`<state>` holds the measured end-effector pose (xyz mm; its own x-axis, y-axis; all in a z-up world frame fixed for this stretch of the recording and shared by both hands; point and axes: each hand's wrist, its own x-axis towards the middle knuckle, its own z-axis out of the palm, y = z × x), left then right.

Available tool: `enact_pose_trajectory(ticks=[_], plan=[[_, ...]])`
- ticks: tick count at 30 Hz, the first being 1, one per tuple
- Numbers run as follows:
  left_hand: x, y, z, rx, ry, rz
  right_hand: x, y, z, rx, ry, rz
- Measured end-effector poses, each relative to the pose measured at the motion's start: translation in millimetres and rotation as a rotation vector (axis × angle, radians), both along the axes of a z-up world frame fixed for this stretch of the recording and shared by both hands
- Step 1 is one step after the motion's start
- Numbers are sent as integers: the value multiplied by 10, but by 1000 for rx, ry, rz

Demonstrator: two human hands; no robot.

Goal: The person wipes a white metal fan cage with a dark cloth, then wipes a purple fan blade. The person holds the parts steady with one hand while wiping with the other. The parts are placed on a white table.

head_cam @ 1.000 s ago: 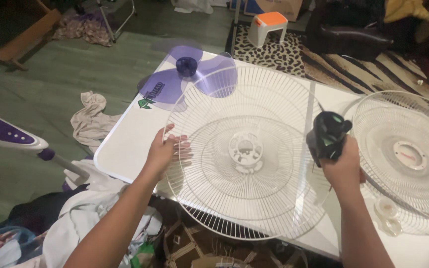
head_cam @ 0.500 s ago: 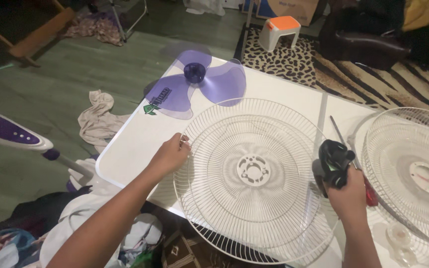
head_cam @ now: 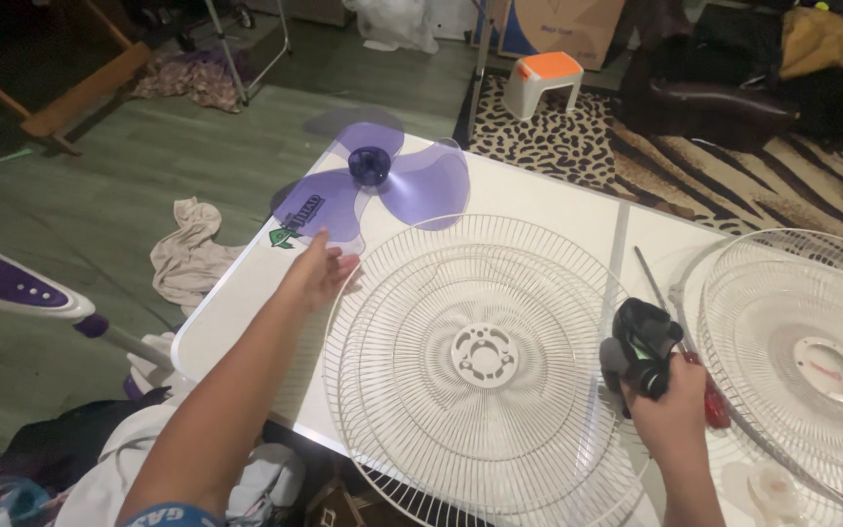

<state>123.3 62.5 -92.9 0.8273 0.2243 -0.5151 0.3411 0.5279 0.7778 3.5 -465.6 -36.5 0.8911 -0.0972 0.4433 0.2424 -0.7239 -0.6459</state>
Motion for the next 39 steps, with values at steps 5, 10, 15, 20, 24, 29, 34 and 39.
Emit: enact_pose_trajectory(ticks=[5, 10, 15, 20, 24, 29, 34, 39], plan=[[322, 144, -305, -282, -153, 211, 12, -47, -78, -7, 27, -11], [369, 234, -277, -357, -337, 236, 41, -69, -157, -34, -15, -25], [224, 276, -148, -188, -492, 351, -24, 0, -52, -25, -86, 13], [-79, 280, 232, 31, -558, 421, -42, 52, 17, -20, -62, 9], [-413, 96, 632, 123, -662, 372, -37, 42, 30, -50, -113, 34], [-726, -69, 992, 323, -799, 382, -83, 74, 43, 55, -167, 72], [-873, -251, 1219, 647, -957, 424, -54, 90, 50, 131, -117, 105], [-883, -360, 1401, 734, -941, 560, -84, 116, 60, 327, -29, 155]])
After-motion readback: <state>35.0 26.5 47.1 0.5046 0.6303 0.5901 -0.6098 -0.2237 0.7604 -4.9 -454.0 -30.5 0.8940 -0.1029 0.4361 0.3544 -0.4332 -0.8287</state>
